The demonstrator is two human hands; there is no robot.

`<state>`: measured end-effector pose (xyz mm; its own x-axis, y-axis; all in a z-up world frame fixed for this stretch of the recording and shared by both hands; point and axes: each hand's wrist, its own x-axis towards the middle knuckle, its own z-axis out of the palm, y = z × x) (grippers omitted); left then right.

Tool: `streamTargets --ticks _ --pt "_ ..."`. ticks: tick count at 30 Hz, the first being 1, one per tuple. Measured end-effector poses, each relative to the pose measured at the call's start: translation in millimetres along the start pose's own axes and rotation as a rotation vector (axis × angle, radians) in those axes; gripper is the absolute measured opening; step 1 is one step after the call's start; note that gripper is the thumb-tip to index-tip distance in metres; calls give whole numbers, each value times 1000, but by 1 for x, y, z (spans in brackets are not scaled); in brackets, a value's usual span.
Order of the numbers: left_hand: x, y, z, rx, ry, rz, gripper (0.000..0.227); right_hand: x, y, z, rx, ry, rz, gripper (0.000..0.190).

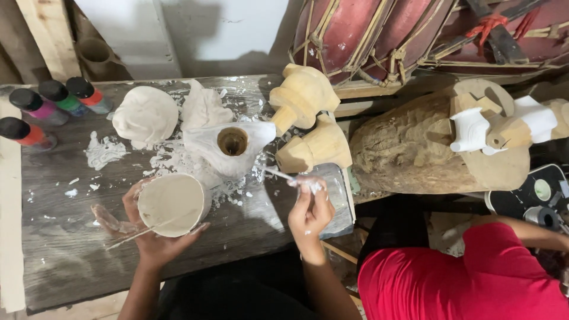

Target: Applying and smoothing plaster into a mold using a stick and fingers

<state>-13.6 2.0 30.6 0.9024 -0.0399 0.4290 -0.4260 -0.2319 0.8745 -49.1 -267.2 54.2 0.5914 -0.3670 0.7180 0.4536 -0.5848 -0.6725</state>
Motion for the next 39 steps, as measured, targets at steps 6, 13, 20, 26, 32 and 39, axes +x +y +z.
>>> streamTargets --ticks 6,13,20,26,32,39 --pt "-1 3 0 42 12 -15 112 15 -10 0 -70 6 15 21" --pt "-1 -27 6 -5 97 280 110 15 -44 1 -62 2 -118 17" --pt "10 20 -2 92 116 211 105 -9 -38 14 0 -197 -444 27" --pt "5 26 -9 233 158 145 94 -9 -13 57 29 -253 -703 19" --pt "-8 13 -2 290 288 121 90 1 -35 63 -90 -313 -738 13" --pt "-4 13 0 268 323 108 85 -30 12 55 -24 -287 -730 12"
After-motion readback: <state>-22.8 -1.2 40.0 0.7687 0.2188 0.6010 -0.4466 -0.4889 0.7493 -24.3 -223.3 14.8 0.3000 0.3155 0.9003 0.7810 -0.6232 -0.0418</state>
